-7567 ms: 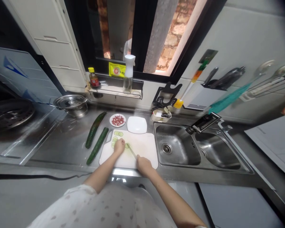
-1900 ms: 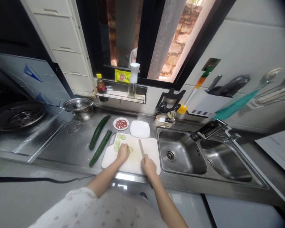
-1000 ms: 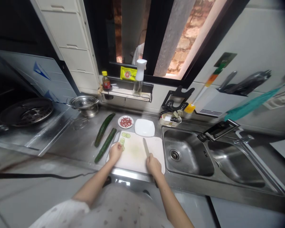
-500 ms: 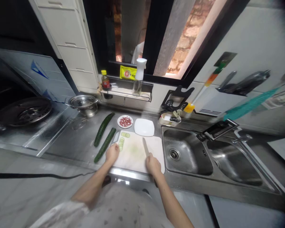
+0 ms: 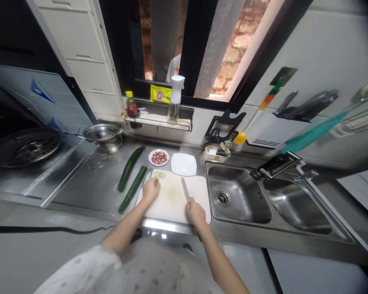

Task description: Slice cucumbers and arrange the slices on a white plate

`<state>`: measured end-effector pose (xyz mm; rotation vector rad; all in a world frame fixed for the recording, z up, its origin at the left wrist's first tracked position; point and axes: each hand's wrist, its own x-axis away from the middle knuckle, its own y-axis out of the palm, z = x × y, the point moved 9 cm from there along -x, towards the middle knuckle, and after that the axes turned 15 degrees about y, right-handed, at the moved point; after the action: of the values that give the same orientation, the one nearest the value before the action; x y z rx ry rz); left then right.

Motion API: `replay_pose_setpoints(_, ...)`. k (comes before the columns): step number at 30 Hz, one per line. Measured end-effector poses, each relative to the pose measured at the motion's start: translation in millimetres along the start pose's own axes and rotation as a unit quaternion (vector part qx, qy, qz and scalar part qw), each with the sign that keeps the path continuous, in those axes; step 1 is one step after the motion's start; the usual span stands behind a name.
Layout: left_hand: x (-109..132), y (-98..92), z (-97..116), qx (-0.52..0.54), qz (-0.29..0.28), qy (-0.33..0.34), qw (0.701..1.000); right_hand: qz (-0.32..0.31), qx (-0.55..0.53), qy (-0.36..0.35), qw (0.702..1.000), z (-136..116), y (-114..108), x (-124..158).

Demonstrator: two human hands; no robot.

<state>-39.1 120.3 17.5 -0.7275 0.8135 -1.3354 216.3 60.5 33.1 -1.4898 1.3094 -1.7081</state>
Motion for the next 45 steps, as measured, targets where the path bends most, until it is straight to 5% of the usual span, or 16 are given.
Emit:
replay_pose_setpoints(7,-50,9.9,24,-0.077,-0.064,0.066,0.993,-0.001,0.015,0.006,1.000,-1,2,0)
replay_pose_setpoints(13,-66,17.8,32,-0.141,-0.149,0.099,0.974,0.000,0.019,0.006,1.000,0,2,0)
replay_pose_setpoints(21,-72,10.1,26,-0.092,-0.103,0.062,0.988,0.008,0.015,0.000,1.000,0,3,-1)
replay_pose_setpoints(26,-62,19.0,13,0.077,-0.059,-0.038,0.995,0.013,0.011,-0.009,1.000,-2,2,-1)
replay_pose_setpoints(31,-30,55.1,14,0.219,-0.073,-0.099,0.968,0.008,0.020,-0.008,1.000,-4,3,1)
replay_pose_setpoints(36,-3,75.4,20,0.231,-0.084,-0.104,0.964,-0.001,0.028,-0.015,0.999,-5,-2,3)
replay_pose_setpoints(45,-1,62.9,20,0.097,-0.068,-0.056,0.991,-0.002,0.033,-0.054,0.998,-4,-4,24)
